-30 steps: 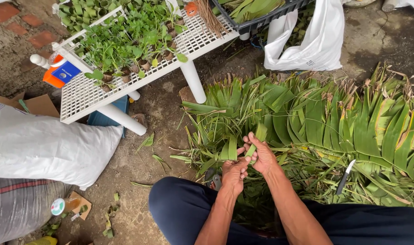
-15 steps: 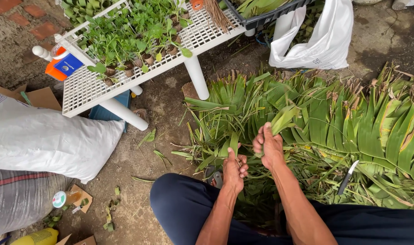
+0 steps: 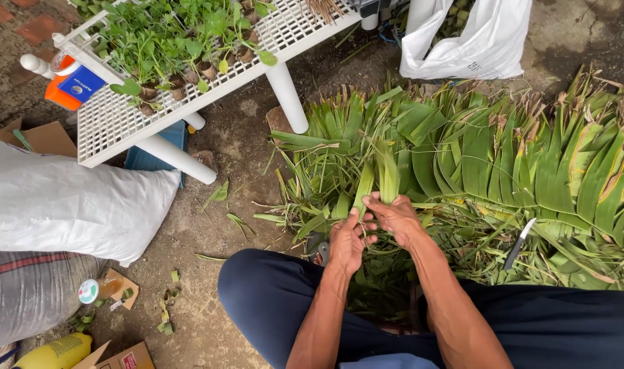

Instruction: Stripping and sorting banana leaves by hand and using a knife for initial cuts.

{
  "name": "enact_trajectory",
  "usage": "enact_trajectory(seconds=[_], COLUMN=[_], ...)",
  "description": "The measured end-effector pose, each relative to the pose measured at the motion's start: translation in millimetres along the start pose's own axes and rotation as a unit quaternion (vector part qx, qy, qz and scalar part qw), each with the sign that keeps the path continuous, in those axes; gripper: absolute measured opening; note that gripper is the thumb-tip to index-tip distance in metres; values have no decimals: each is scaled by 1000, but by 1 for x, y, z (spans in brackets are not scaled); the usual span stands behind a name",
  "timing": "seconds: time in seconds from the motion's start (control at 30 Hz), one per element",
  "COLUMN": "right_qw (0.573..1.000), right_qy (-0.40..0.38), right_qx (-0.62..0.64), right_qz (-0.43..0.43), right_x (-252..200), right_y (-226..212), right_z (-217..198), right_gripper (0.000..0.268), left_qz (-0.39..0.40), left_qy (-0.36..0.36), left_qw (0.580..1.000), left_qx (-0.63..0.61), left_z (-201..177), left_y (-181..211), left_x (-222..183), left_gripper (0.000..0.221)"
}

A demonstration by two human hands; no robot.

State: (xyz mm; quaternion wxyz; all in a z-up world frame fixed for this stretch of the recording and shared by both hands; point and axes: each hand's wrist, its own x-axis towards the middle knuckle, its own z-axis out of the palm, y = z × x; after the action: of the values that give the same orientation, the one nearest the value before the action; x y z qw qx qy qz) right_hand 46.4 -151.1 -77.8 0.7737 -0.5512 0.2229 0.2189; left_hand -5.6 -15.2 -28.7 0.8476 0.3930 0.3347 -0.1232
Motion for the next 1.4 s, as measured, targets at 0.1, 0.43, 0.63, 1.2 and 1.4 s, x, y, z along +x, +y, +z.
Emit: enact_trajectory(seconds=[0.1,0.43,0.63,1.2,1.4], right_qw=[999,997,987,915,1000], right_qy=[-16,-41,-95,251,-4], right_qx=[-27,6,117,296,-10], right_qz=[-24,-66,-55,-112,5], right_x=[13,-28,-34,-90,-50], right_y=[6,-25,-11,-193,-93], right_z=[-13,16,25,-45,31], right_gripper=[22,24,20,11,32], left_qz=[41,76,82,148,122], left_qy=[-21,10,5,37,52], left_qw=[995,981,973,959,984], left_qx=[-85,-179,-215,-239,-118], left_z=[-12,3,3,-25,-2], left_y=[-10,-1,1,-16,-18], left_x=[17,9,12,38,24], left_gripper=[19,8,12,12,12])
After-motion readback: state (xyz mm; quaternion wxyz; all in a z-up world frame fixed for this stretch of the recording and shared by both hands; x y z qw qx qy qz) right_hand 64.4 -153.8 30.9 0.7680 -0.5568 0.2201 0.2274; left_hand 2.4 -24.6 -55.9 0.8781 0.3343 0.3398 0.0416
